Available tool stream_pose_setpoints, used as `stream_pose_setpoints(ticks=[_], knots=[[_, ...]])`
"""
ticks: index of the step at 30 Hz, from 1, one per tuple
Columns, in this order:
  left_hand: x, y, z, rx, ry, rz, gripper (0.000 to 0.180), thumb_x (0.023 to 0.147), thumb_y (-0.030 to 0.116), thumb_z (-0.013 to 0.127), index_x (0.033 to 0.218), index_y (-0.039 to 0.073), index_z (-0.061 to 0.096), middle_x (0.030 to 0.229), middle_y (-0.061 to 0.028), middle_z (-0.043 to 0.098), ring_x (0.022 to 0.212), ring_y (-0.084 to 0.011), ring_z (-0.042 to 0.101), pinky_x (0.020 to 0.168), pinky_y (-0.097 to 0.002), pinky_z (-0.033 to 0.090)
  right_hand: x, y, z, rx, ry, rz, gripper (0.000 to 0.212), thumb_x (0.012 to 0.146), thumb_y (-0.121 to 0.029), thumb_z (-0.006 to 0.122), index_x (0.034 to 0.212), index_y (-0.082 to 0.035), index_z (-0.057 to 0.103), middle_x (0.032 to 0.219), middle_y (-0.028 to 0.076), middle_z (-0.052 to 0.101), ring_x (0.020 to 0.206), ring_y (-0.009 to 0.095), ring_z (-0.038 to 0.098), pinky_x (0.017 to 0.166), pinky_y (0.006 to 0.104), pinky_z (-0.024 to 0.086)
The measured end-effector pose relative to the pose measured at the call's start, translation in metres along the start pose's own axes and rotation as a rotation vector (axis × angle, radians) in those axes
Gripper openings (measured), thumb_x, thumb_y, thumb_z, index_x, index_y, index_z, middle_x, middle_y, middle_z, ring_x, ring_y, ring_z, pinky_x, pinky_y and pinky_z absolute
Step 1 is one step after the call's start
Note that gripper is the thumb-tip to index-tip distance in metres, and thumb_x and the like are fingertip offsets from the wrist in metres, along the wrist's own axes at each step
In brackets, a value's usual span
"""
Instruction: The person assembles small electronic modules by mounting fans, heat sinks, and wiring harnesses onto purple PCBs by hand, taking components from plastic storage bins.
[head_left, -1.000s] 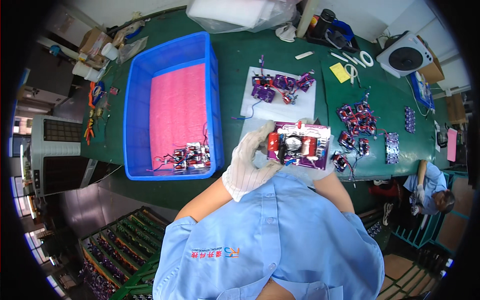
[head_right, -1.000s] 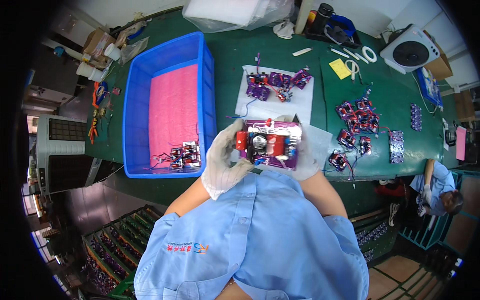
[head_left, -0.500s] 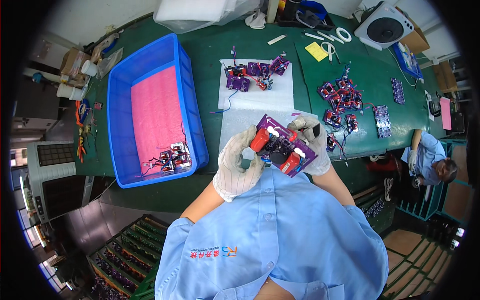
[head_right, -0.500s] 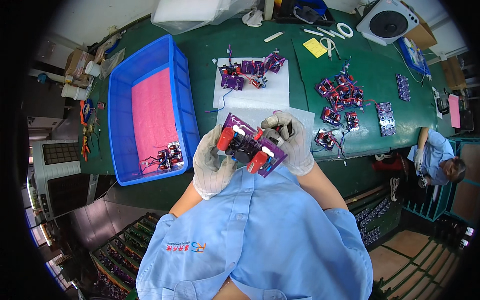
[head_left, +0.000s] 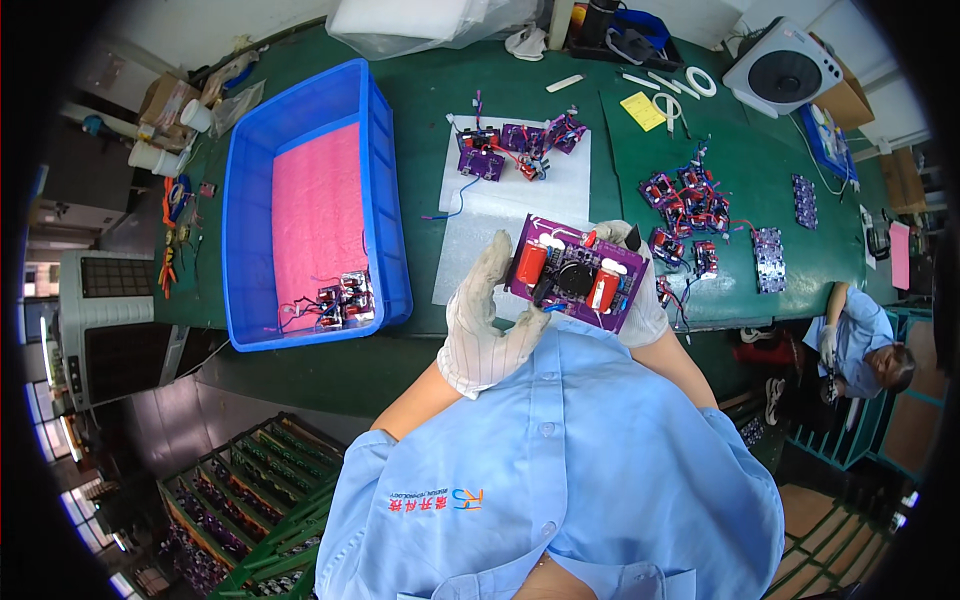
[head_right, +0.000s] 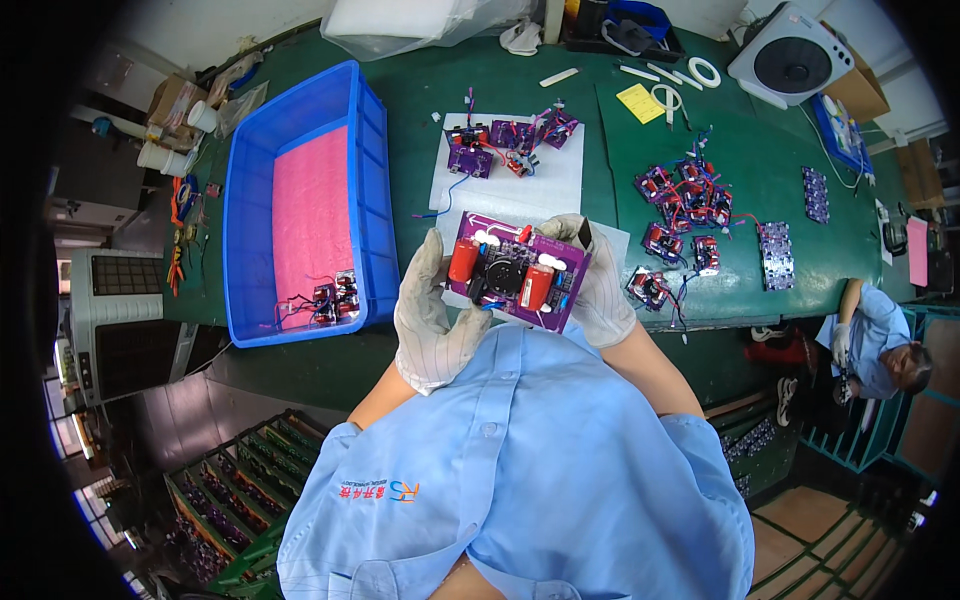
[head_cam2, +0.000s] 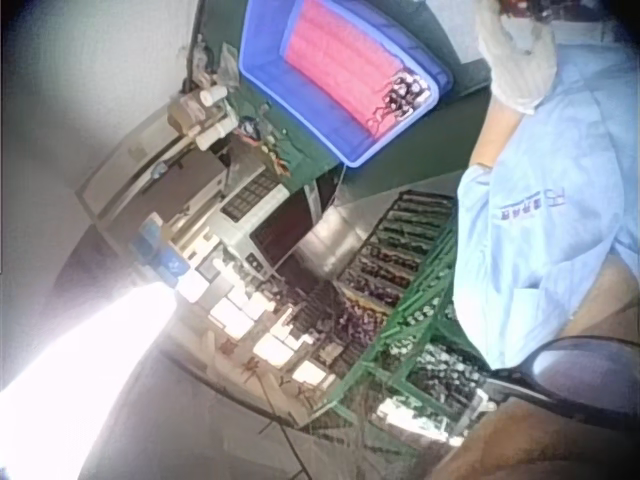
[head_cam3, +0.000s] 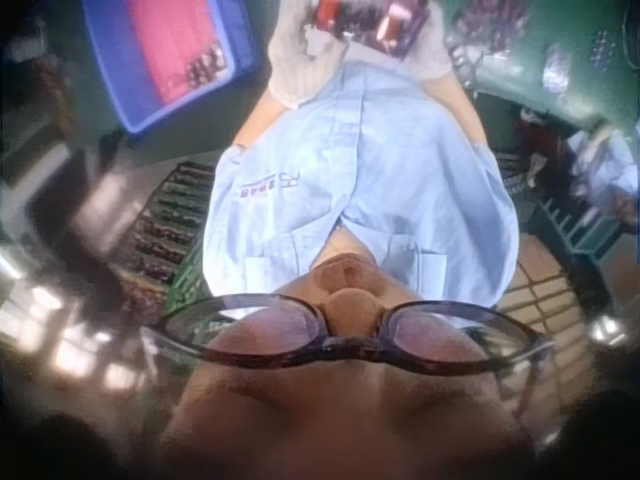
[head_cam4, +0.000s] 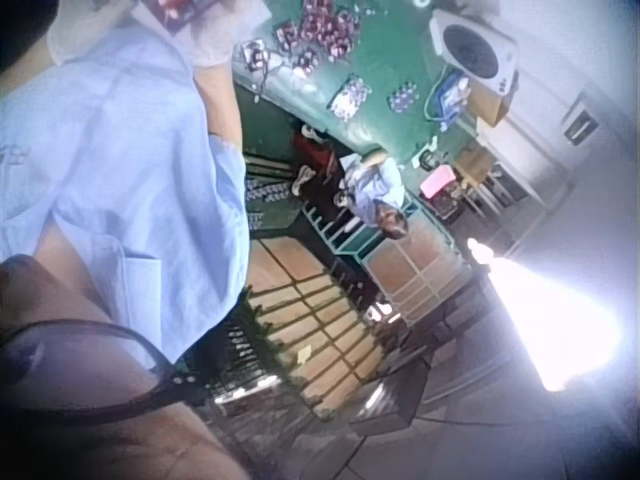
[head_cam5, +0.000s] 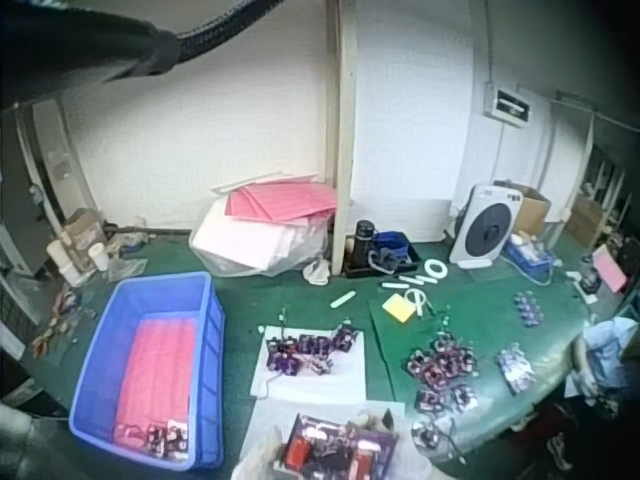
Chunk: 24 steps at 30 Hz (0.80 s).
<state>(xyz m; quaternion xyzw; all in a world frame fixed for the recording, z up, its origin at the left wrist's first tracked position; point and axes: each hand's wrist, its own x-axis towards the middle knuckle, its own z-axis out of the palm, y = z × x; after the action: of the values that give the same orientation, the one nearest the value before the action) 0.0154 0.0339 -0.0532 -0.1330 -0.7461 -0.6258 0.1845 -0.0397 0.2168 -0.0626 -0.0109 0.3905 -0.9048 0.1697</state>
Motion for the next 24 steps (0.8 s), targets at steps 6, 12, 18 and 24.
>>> stream_pose_setpoints(ticks=[6, 12, 18, 24], knots=[[0.001, 0.009, 0.013, -0.012, 0.026, 0.008, 0.072, 0.071, 0.004, 0.067, 0.131, -0.011, 0.029, 0.118, -0.0254, 0.052, 0.108, -0.0295, 0.055, 0.093, -0.0367, 0.041, 0.000, -0.007, -0.011, 0.355, 0.081, 0.240, 0.022, 0.092, -0.019, 0.044, 0.106, -0.003, 0.051, 0.103, 0.012, 0.059, 0.096, 0.023, 0.061, 0.081, 0.0383, 0.055], [0.002, 0.008, 0.020, -0.003, 0.030, 0.013, 0.068, 0.073, 0.002, 0.063, 0.131, -0.011, 0.029, 0.117, -0.0247, 0.052, 0.104, -0.0289, 0.057, 0.090, -0.0371, 0.044, 0.001, -0.015, -0.023, 0.551, -0.083, 0.331, 0.026, 0.089, -0.015, 0.050, 0.113, -0.004, 0.051, 0.110, 0.014, 0.058, 0.097, 0.027, 0.061, 0.081, 0.0420, 0.055], [0.023, -0.014, -0.018, 0.488, -0.132, 0.210, 0.050, 0.060, -0.006, 0.059, 0.109, -0.005, 0.048, 0.109, -0.0286, 0.053, 0.091, -0.0387, 0.059, 0.076, -0.0441, 0.048, 0.001, -0.045, -0.001, 0.266, -0.237, 0.406, 0.023, 0.086, -0.022, 0.060, 0.103, -0.007, 0.052, 0.069, 0.003, 0.052, 0.047, 0.009, 0.047, 0.038, 0.0229, 0.037], [0.073, -0.028, -0.038, 0.707, -0.139, 0.912, 0.033, 0.075, 0.013, 0.058, 0.103, 0.003, 0.044, 0.113, -0.0245, 0.051, 0.097, -0.0430, 0.054, 0.083, -0.0544, 0.044, -0.003, -0.058, 0.027, -0.049, -0.122, 0.617, 0.020, 0.093, -0.029, 0.049, 0.092, -0.009, 0.053, 0.049, -0.005, 0.033, 0.035, 0.006, 0.029, 0.032, 0.0225, 0.020]])
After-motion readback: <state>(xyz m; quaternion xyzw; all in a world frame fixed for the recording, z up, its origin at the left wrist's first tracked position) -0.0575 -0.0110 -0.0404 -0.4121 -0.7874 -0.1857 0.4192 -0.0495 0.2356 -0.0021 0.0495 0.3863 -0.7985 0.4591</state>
